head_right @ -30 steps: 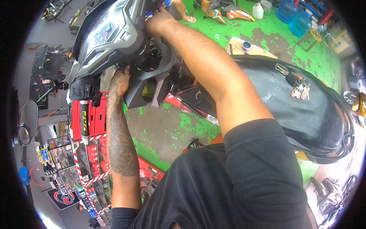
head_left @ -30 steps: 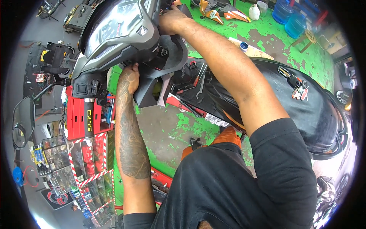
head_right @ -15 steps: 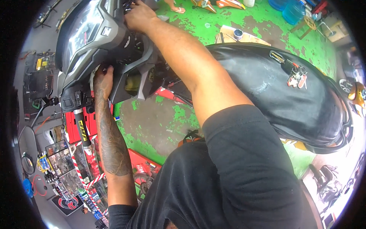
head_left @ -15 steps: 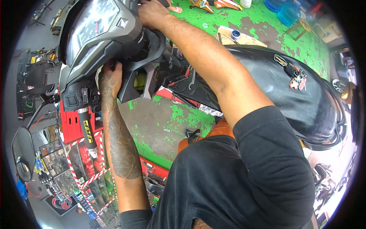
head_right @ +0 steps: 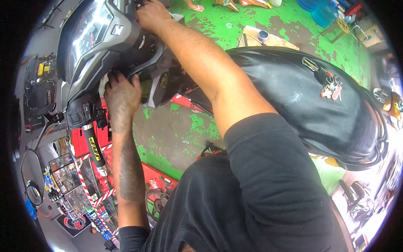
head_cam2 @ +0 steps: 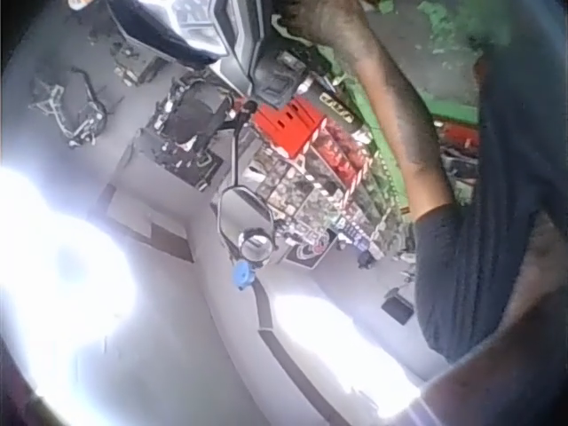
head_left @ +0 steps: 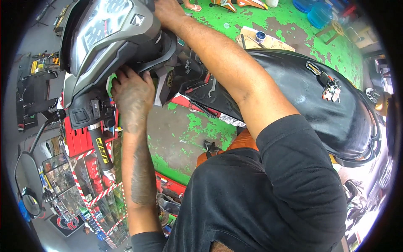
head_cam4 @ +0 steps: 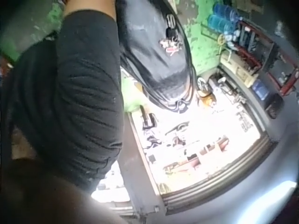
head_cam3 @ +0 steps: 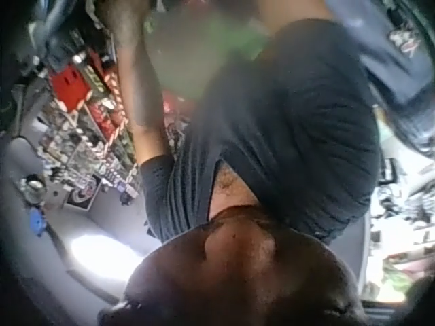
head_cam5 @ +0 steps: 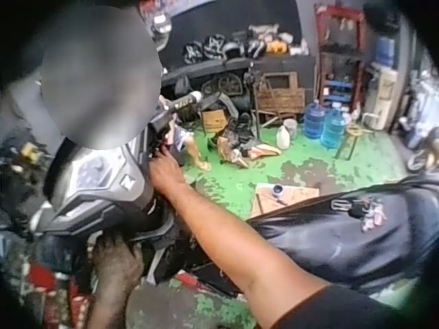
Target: Fitting and securing plastic fairing panels onto a motorcycle chassis near the handlebars and ignition.
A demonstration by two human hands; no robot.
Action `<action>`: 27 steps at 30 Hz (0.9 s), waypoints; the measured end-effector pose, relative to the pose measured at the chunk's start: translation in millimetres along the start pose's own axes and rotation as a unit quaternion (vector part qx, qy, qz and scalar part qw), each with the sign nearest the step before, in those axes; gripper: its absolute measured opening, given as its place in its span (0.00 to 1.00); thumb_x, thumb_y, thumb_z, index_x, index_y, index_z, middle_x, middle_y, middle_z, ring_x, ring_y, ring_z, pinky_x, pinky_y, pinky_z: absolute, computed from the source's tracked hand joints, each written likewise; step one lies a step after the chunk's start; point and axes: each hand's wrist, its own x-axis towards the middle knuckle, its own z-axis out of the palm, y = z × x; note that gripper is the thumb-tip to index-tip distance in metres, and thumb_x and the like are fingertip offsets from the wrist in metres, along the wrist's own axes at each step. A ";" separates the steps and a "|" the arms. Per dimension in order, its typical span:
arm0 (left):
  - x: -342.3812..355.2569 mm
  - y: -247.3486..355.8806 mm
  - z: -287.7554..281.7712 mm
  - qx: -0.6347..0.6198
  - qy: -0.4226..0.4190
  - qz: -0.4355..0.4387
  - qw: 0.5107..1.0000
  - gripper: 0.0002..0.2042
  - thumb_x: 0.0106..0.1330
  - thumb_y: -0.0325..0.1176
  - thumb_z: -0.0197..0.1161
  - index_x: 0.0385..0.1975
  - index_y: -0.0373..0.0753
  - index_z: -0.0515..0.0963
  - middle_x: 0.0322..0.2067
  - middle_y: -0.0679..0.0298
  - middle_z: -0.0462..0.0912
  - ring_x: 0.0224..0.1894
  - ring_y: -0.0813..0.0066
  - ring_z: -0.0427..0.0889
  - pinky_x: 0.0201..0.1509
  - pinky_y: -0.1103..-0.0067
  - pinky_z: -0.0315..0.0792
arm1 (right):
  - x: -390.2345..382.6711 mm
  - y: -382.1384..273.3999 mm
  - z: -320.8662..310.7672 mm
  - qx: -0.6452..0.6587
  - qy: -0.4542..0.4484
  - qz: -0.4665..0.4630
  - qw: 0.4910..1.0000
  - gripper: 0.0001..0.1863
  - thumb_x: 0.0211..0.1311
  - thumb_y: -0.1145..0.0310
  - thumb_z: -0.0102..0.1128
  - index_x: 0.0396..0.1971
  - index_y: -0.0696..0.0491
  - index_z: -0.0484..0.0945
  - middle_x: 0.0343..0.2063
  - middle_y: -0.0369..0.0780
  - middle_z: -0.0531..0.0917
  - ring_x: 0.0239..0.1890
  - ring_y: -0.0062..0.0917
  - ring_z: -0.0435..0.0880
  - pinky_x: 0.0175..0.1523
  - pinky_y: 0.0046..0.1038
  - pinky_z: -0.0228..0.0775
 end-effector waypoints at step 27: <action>7.9 -7.3 5.1 0.039 0.059 0.007 0.997 0.28 0.71 0.43 0.63 0.66 0.33 0.70 0.64 0.45 0.71 0.67 0.44 0.71 0.66 0.53 0.69 | -147.5 -38.6 -85.7 0.270 -0.184 0.311 0.893 0.30 0.67 0.69 0.63 0.69 0.50 0.72 0.57 0.50 0.83 0.63 0.43 0.80 0.67 0.38 0.70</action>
